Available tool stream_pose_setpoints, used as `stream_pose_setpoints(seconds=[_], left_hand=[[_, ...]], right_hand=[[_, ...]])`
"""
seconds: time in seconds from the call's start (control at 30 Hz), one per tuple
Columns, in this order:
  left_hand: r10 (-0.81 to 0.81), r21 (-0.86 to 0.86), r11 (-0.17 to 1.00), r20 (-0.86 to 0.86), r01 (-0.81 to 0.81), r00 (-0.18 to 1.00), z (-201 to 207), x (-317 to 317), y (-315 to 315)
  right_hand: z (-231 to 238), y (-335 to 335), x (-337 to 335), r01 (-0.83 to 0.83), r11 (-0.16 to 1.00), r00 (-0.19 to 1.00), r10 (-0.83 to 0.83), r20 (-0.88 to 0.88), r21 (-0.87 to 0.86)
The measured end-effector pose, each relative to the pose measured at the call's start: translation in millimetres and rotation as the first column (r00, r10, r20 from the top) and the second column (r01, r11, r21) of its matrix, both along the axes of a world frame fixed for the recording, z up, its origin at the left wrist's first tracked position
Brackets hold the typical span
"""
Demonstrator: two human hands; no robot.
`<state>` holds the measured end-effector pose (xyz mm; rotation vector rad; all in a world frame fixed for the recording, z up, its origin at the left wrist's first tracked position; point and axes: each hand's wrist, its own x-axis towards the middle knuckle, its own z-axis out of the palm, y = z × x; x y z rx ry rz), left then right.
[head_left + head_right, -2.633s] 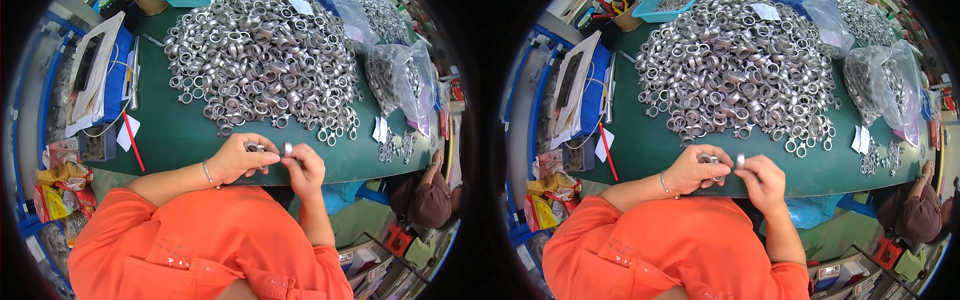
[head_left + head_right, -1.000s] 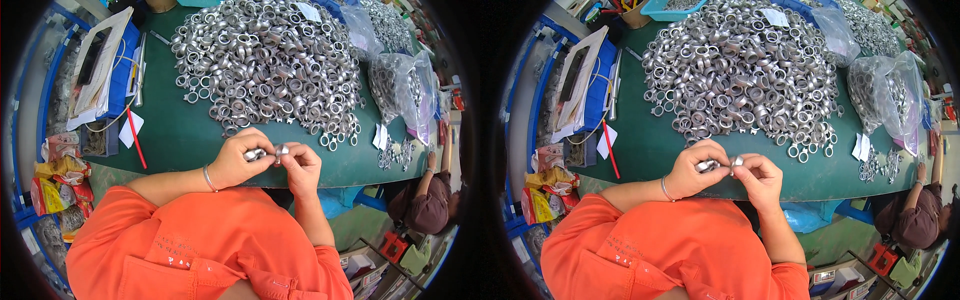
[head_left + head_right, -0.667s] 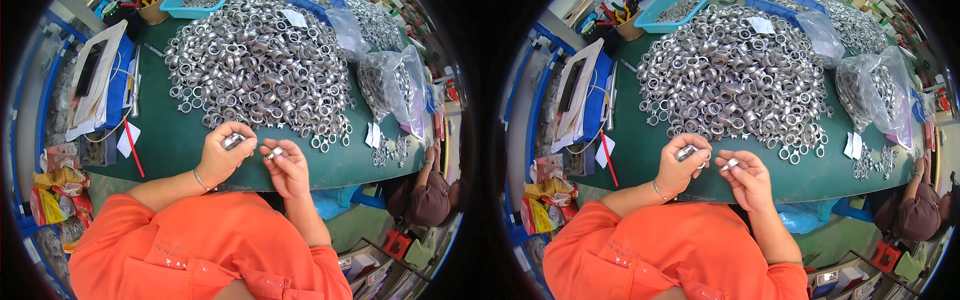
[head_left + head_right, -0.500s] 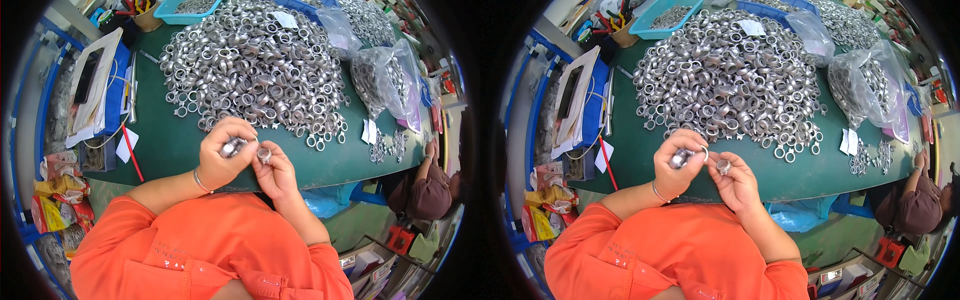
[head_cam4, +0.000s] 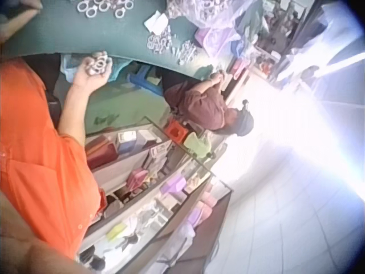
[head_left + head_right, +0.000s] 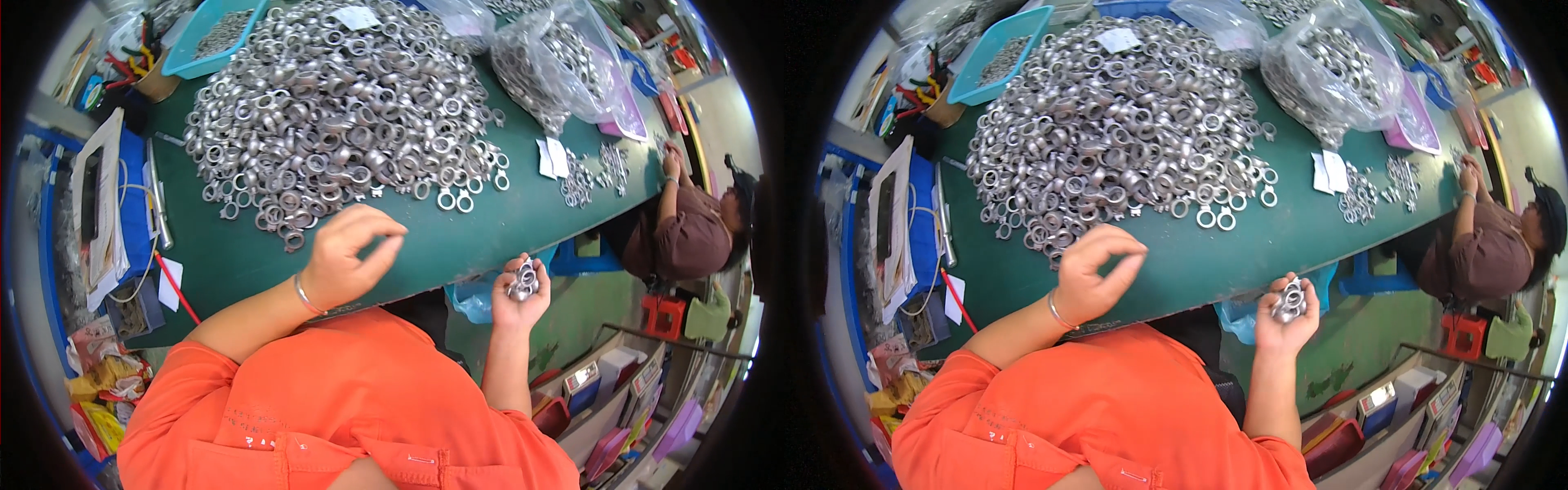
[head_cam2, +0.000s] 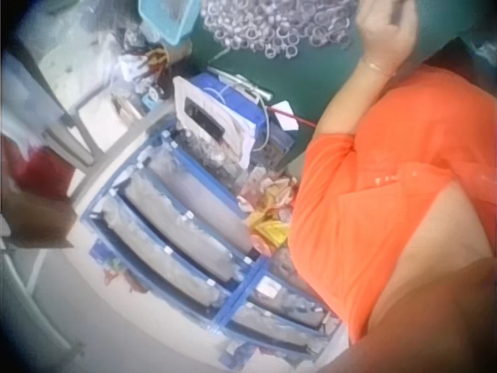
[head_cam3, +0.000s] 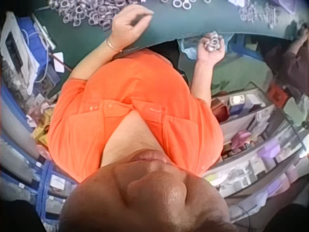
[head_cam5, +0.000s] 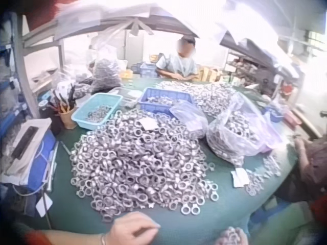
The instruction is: The person sorts through a large pile of small metal rings and caps on a green table by hand, picking up individual items and moving them between the pile and a blue bin.
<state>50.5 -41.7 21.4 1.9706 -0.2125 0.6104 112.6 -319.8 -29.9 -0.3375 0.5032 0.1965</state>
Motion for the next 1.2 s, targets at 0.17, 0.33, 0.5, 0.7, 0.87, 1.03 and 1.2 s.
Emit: stream_pose_setpoints(seconds=[0.17, 0.33, 0.5, 0.7, 0.87, 1.03, 1.2], left_hand=[[-0.038, -0.091, 0.995, -0.101, 0.029, 0.994, -0.1, 1.0, -8.5], [-0.025, -0.07, 0.997, -0.226, 0.009, 0.974, -1.8, -2.2, 1.3], [0.023, -0.154, 0.985, -0.355, -0.082, 0.935, -7.4, -7.1, 1.0], [-0.145, -0.197, 0.977, -0.309, 0.086, 0.94, -5.1, -5.6, -14.0], [-0.116, -0.213, 0.976, -0.372, 0.037, 0.921, -5.4, -7.9, -10.7], [-0.148, -0.266, 0.963, -0.39, 0.043, 0.909, -6.3, -7.9, -8.2], [-0.21, -0.431, 0.902, -0.464, -0.013, 0.861, -4.4, -5.2, -8.4]], right_hand=[[-103.0, -52.0, 29.0, 0.006, 0.918, 0.887, -0.188, -0.423, -0.396], [-110.0, -44.2, 41.0, -0.119, 0.686, 0.974, -0.061, -0.219, -0.718], [-13.6, 14.4, 50.9, 0.552, 0.06, 0.808, 0.208, 0.551, -0.832], [14.4, 70.6, 59.0, 0.677, -0.318, 0.525, 0.841, 0.133, -0.664], [7.9, 82.7, 53.9, 0.649, -0.389, 0.581, 0.808, 0.096, -0.654], [16.4, 83.0, 43.7, 0.154, 0.095, 0.607, 0.777, 0.17, -0.983], [24.3, 88.8, 17.3, -0.186, 0.571, 0.575, 0.723, 0.382, -0.8]])
